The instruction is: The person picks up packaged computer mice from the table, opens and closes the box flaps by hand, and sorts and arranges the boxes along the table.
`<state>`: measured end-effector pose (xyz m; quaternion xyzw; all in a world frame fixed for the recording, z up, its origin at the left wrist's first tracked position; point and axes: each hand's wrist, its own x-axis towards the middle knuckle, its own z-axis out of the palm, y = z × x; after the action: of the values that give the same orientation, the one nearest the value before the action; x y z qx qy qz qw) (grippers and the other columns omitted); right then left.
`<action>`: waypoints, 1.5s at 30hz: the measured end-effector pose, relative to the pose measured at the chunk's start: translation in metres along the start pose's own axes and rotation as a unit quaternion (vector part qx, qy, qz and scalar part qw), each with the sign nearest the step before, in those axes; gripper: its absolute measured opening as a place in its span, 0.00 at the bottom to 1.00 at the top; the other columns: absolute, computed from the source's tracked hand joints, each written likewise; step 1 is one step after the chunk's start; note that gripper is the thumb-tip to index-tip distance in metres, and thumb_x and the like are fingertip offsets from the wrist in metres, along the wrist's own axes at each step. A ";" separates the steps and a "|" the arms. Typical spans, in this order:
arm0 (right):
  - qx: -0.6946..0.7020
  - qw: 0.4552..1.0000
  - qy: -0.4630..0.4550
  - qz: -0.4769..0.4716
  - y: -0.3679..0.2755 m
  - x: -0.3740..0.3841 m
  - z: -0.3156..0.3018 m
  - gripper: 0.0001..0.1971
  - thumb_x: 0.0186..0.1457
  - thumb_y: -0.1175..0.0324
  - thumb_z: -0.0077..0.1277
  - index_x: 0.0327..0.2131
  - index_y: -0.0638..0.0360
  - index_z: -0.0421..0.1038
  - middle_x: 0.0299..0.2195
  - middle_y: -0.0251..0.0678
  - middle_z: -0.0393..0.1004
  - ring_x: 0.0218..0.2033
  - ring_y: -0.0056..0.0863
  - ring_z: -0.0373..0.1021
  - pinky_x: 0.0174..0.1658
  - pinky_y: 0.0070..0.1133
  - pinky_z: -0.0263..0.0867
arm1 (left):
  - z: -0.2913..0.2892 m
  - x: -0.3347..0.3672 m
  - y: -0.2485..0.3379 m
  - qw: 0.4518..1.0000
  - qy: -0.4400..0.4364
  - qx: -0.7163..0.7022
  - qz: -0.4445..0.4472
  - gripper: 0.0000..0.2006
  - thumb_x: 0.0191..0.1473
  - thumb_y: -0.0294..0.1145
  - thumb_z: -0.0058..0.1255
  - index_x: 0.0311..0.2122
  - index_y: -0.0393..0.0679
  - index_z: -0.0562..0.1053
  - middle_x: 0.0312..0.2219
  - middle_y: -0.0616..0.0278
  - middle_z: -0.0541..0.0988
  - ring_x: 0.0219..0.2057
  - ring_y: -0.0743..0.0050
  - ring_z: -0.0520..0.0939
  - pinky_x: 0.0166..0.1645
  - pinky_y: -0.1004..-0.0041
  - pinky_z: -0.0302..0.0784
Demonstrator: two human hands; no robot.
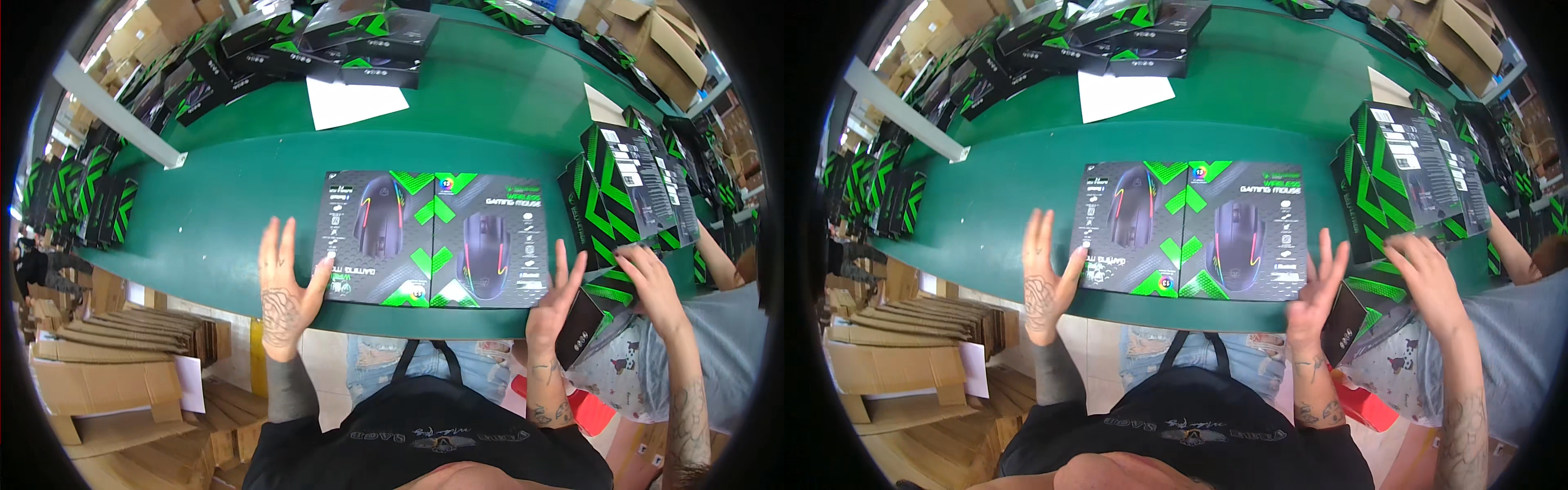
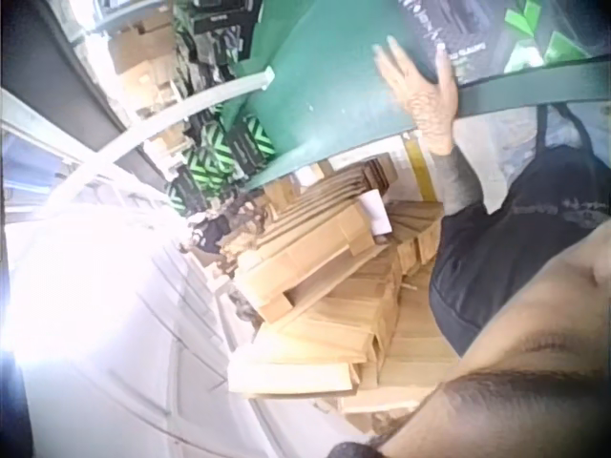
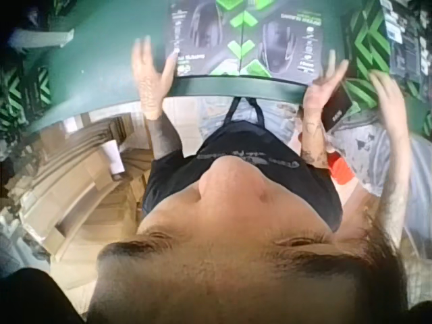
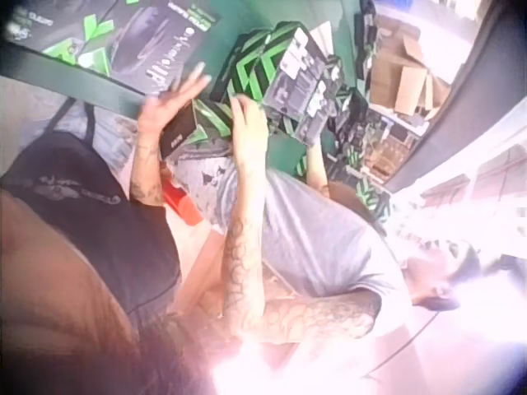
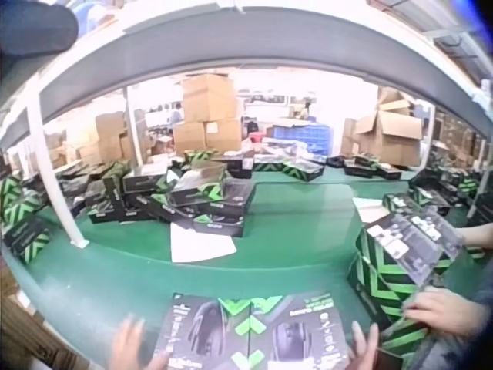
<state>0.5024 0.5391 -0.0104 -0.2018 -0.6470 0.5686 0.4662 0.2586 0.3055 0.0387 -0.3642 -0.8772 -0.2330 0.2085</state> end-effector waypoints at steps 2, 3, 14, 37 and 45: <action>-0.252 0.963 -0.094 -0.032 -0.003 -0.003 -0.005 0.39 0.48 0.62 0.56 0.61 0.60 0.50 0.62 0.56 0.44 0.60 0.44 0.54 0.59 0.31 0.53 | 0.006 -0.004 -0.020 0.945 -0.229 -0.212 -0.099 0.39 0.43 0.31 0.59 0.60 0.36 0.56 0.55 0.44 0.64 0.57 0.53 0.64 0.60 0.65 0.57; -0.279 0.947 -0.157 0.005 -0.008 0.000 -0.005 0.30 0.45 0.70 0.56 0.54 0.63 0.63 0.61 0.58 0.44 0.57 0.44 0.59 0.57 0.30 0.56 | 0.007 -0.002 -0.020 0.863 -0.305 -0.377 -0.144 0.44 0.42 0.33 0.60 0.62 0.35 0.49 0.54 0.44 0.65 0.56 0.56 0.67 0.59 0.68 0.59; -0.217 0.950 -0.057 -0.219 -0.028 0.057 0.029 0.40 0.26 0.74 0.65 0.52 0.49 0.68 0.62 0.58 0.42 0.59 0.53 0.53 0.55 0.33 0.61 | 0.008 0.058 -0.038 0.947 -0.072 -0.290 0.118 0.67 0.16 0.24 0.72 0.64 0.39 0.39 0.55 0.51 0.62 0.51 0.63 0.70 0.54 0.68 0.69; -0.314 0.862 0.363 -0.161 -0.023 0.009 -0.045 0.07 0.49 0.67 0.54 0.30 0.59 0.71 0.34 0.38 0.69 0.39 0.37 0.67 0.42 0.27 0.64 | 0.190 0.158 0.149 0.690 -0.429 -0.576 -0.089 0.46 0.50 0.67 0.42 0.65 0.47 0.44 0.63 0.51 0.46 0.63 0.43 0.48 0.61 0.49 0.49; -0.193 0.814 0.297 -0.461 -0.135 -0.013 -0.059 0.06 0.50 0.71 0.52 0.32 0.59 0.69 0.35 0.38 0.69 0.34 0.31 0.69 0.36 0.24 0.66 | 0.175 0.154 0.208 0.638 -0.425 -0.630 -0.125 0.44 0.47 0.68 0.44 0.63 0.54 0.49 0.61 0.62 0.54 0.56 0.54 0.59 0.52 0.55 0.57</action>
<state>0.5938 0.5241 0.1048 -0.1250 -0.5908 0.0628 0.7946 0.2776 0.6177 0.0338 -0.3534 -0.5472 -0.5724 -0.4981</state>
